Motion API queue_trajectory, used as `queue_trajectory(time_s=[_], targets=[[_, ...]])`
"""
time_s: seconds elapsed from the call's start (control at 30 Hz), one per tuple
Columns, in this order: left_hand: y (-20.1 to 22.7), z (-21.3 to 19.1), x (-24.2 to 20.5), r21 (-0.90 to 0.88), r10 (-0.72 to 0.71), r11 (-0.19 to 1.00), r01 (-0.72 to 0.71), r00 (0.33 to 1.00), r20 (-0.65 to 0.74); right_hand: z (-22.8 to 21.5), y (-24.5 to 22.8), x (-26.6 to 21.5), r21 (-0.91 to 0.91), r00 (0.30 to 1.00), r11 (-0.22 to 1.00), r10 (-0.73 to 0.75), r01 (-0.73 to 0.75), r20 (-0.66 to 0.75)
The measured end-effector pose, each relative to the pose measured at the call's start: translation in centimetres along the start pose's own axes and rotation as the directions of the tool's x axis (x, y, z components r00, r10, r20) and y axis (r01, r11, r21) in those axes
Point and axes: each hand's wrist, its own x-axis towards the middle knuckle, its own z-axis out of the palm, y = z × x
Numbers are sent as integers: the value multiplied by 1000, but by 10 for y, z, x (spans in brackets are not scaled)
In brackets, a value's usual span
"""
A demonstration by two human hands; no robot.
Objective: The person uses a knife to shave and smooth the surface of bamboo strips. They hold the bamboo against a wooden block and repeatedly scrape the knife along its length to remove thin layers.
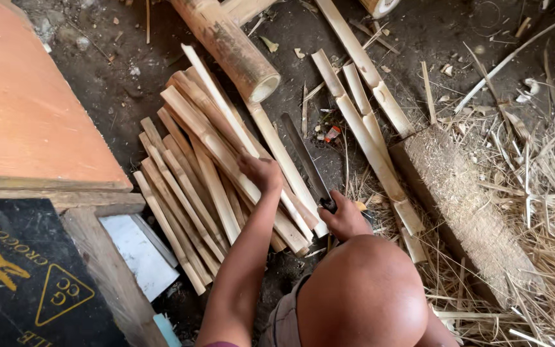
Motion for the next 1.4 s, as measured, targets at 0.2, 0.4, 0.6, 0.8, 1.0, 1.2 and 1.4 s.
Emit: queue_trajectory(time_s=[0.2, 0.4, 0.6, 0.8, 1.0, 1.2, 1.4], targets=[[11, -2, -11, 385, 18, 917, -101, 977, 215, -14, -1, -9, 79, 984, 987, 150, -142, -100], [11, 30, -47, 139, 335, 912, -386, 896, 293, -40, 11, -21, 162, 956, 968, 221, -191, -192], [52, 128, -103, -134, 428, 888, -440, 682, 593, -59, 29, -27, 242, 892, 945, 297, -222, -341], [87, 184, -107, 119, -82, 993, 25, 860, 503, -73, 46, -46, 327, 844, 920, 343, -215, -411], [112, 173, -97, -136, -286, 896, 422, 784, 551, -73, 55, -76, 318, 814, 911, 387, -263, -433], [181, 93, -120, -409, -273, 706, 578, 755, 596, -68, 61, -120, 347, 736, 921, 359, -179, -573], [259, 64, -183, -407, 82, 783, 470, 571, 817, -84, 48, -174, 426, 628, 891, 423, -157, -653]])
